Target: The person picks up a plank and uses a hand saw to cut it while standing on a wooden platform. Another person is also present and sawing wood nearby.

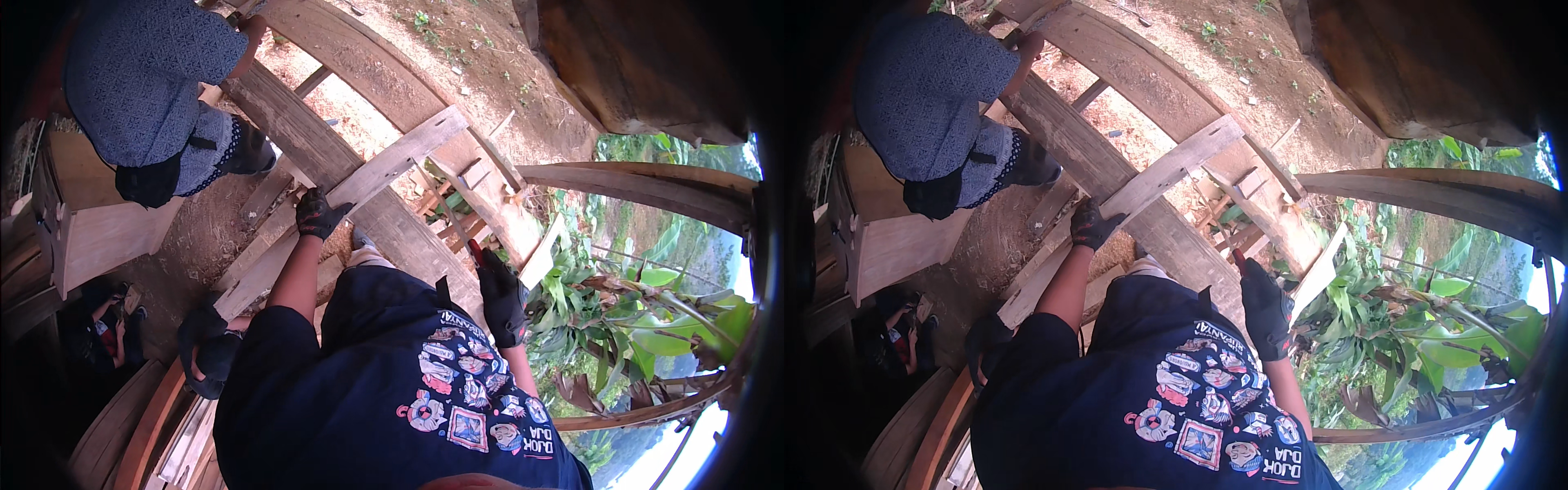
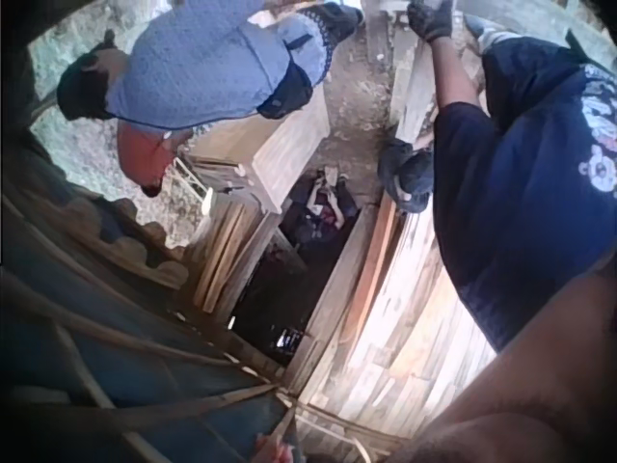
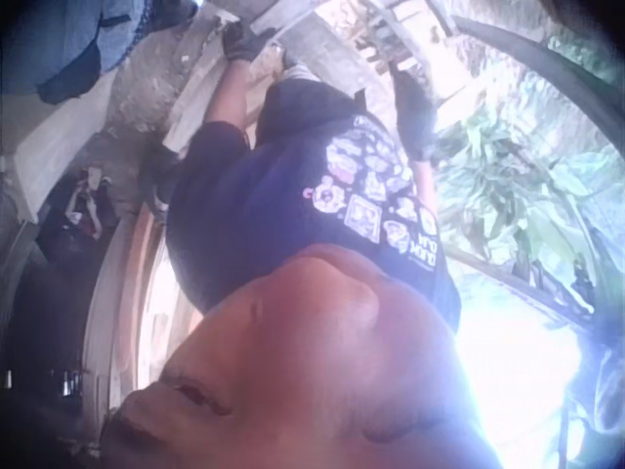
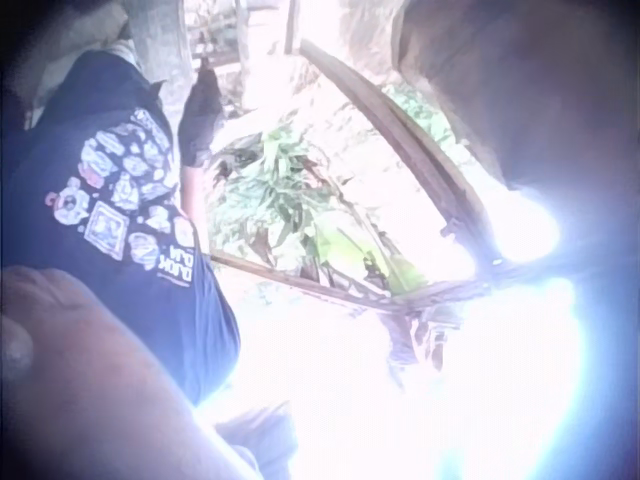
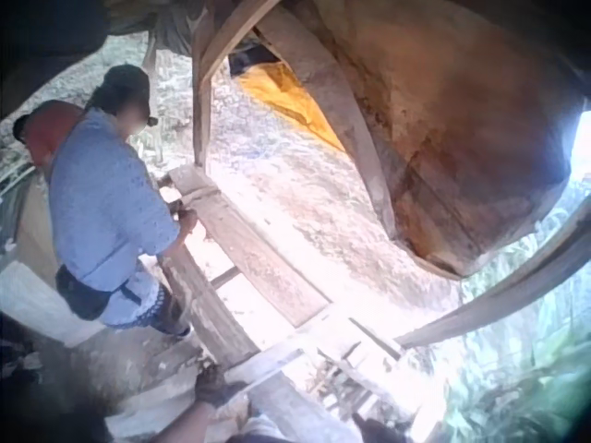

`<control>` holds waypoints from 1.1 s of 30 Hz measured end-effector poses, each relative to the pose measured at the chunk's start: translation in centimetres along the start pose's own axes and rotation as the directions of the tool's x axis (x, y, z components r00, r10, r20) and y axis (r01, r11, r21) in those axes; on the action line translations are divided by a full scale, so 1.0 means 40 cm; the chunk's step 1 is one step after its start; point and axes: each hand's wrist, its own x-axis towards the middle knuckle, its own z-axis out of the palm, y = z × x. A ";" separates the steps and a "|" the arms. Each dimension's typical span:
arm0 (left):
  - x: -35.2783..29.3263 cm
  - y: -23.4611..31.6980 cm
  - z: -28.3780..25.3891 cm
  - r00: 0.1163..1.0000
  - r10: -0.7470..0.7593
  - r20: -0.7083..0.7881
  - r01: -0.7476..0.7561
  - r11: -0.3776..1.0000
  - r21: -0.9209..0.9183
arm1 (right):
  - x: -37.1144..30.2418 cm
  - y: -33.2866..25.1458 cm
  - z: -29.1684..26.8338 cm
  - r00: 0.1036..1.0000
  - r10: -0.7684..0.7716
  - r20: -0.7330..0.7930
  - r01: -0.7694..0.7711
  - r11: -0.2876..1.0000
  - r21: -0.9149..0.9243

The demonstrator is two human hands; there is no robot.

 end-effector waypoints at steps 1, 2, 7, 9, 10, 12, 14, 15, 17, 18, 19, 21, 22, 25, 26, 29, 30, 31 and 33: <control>0.003 0.016 0.009 0.998 0.048 -0.046 -0.046 0.997 0.057 | -0.003 -0.023 -0.001 1.000 -0.010 0.019 0.010 1.000 -0.003; 0.005 0.042 0.016 0.991 0.100 -0.091 -0.089 0.990 0.114 | -0.005 -0.036 -0.003 0.999 -0.022 0.036 0.022 1.000 -0.007; 0.059 0.185 0.042 0.963 0.268 -0.009 -0.264 0.954 0.145 | -0.014 -0.009 0.017 0.998 -0.047 0.035 0.045 0.998 0.047; 0.084 0.241 0.049 0.959 0.282 0.025 -0.282 0.949 0.140 | -0.008 -0.017 0.015 0.999 -0.032 0.040 0.029 0.997 0.074; 0.097 0.273 0.052 0.959 0.278 0.048 -0.282 0.947 0.157 | -0.006 -0.033 0.008 0.999 -0.016 0.051 0.013 0.997 0.070; 0.118 0.341 0.034 0.955 0.278 0.106 -0.294 0.936 0.196 | -0.003 -0.066 -0.005 0.998 0.016 0.064 -0.020 0.998 0.064; 0.149 0.380 0.049 0.955 0.282 0.091 -0.296 0.924 0.241 | 0.000 -0.060 -0.004 0.997 0.042 0.070 -0.046 0.997 0.056; 0.164 0.398 0.056 0.955 0.284 0.083 -0.296 0.918 0.263 | 0.001 -0.058 -0.004 0.996 0.055 0.073 -0.059 0.997 0.053; 0.192 0.423 0.065 0.962 0.252 0.105 -0.272 0.924 0.269 | 0.005 -0.074 -0.004 0.991 0.125 0.047 -0.129 0.986 0.102; 0.205 0.429 0.067 0.963 0.247 0.108 -0.267 0.927 0.263 | 0.006 -0.083 -0.004 0.986 0.160 0.037 -0.164 0.978 0.127; 0.215 0.431 0.068 0.965 0.239 0.110 -0.260 0.931 0.257 | 0.008 -0.086 -0.005 0.980 0.194 0.030 -0.197 0.968 0.153; 0.223 0.436 0.076 0.961 0.265 0.082 -0.277 0.921 0.273 | -0.004 -0.066 0.003 0.985 0.170 0.021 -0.171 0.973 0.157; 0.233 0.431 0.076 0.960 0.264 0.091 -0.280 0.918 0.280 | -0.007 -0.079 -0.004 0.980 0.191 0.058 -0.198 0.968 0.153; 0.237 0.424 0.082 0.951 0.305 0.055 -0.306 0.902 0.305 | -0.017 -0.069 0.008 0.990 0.138 -0.009 -0.136 0.981 0.139; 0.235 0.426 0.082 0.949 0.311 0.052 -0.311 0.899 0.309 | -0.020 -0.065 0.005 0.988 0.152 -0.032 -0.145 0.976 0.165; 0.236 0.429 0.083 0.950 0.307 0.050 -0.306 0.894 0.328 | -0.011 -0.066 -0.001 0.982 0.117 -0.148 -0.095 0.984 0.149; 0.238 0.429 0.083 0.952 0.301 0.050 -0.300 0.893 0.336 | -0.007 -0.068 -0.001 0.980 0.130 -0.153 -0.106 0.982 0.156; 0.242 0.431 0.081 0.955 0.291 0.064 -0.295 0.896 0.331 | 0.000 -0.069 -0.003 0.977 0.141 -0.160 -0.115 0.980 0.160; 0.248 0.432 0.076 0.959 0.269 0.090 -0.283 0.904 0.321 | 0.019 -0.063 -0.004 0.983 0.116 -0.140 -0.100 0.988 0.114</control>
